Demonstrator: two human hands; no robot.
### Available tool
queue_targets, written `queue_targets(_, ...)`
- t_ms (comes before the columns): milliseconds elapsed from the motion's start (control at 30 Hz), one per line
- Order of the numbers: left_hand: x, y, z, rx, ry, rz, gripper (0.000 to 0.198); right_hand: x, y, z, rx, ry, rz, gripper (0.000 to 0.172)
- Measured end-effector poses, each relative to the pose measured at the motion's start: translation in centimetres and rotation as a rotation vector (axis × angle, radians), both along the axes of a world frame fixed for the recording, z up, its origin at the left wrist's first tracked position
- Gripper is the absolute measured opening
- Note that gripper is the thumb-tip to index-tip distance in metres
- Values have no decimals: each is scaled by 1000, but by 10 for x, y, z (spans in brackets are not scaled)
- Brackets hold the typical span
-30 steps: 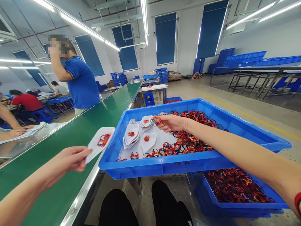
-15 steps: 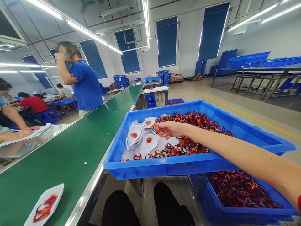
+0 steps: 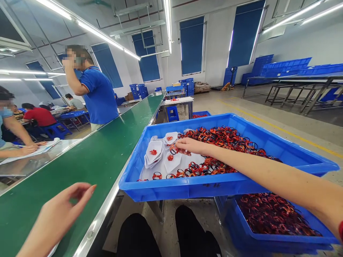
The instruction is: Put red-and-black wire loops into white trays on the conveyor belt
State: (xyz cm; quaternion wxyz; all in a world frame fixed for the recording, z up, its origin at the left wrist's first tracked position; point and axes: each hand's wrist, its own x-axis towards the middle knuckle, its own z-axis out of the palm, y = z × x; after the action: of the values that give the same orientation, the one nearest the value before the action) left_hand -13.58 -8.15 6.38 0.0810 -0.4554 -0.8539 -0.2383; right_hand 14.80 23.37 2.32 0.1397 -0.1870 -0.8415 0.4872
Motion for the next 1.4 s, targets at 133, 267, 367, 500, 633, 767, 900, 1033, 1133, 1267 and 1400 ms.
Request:
queue_targets(133, 51, 57, -18, 68, 88, -382, 23, -10, -1, -14, 354, -122, -103, 20)
queue_targets(267, 82, 90, -30, 49, 69, -533, 24, -11, 4, -16, 538, -239, -108, 20)
queue_targets(367, 85, 93, -33, -6, 37, -476, 26, -14, 17, -14, 582, -308, -127, 22)
queue_targets(500, 83, 91, -33, -49, 52, -452, 28, -28, 31, -20, 502, -458, -140, 21)
queue_targets(633, 84, 90, -33, -79, 38, -446, 30, -37, 31, -30, 318, -522, -130, 23)
queue_targets(767, 84, 93, -26, -93, -47, -401, 30, -25, 31, -23, 163, -458, -168, 16)
queue_targets(900, 86, 108, -14, -104, -236, -427, 36, -6, 31, 7, 78, -368, -201, 12)
queue_targets(1033, 98, 129, -6, -120, -623, -461, 50, -2, 18, 32, 23, -287, -179, 10)
queue_targets(1133, 106, 137, -2, -137, -930, -499, 51, -9, 3, 39, -15, -239, -133, 10)
queue_targets(1267, 102, 131, 1, -126, -1140, -509, 44, -21, -16, 39, -65, -192, -61, 13)
queue_targets(1400, 84, 110, 6, -87, -1179, -423, 40, -27, -22, 34, -106, -178, -10, 40)
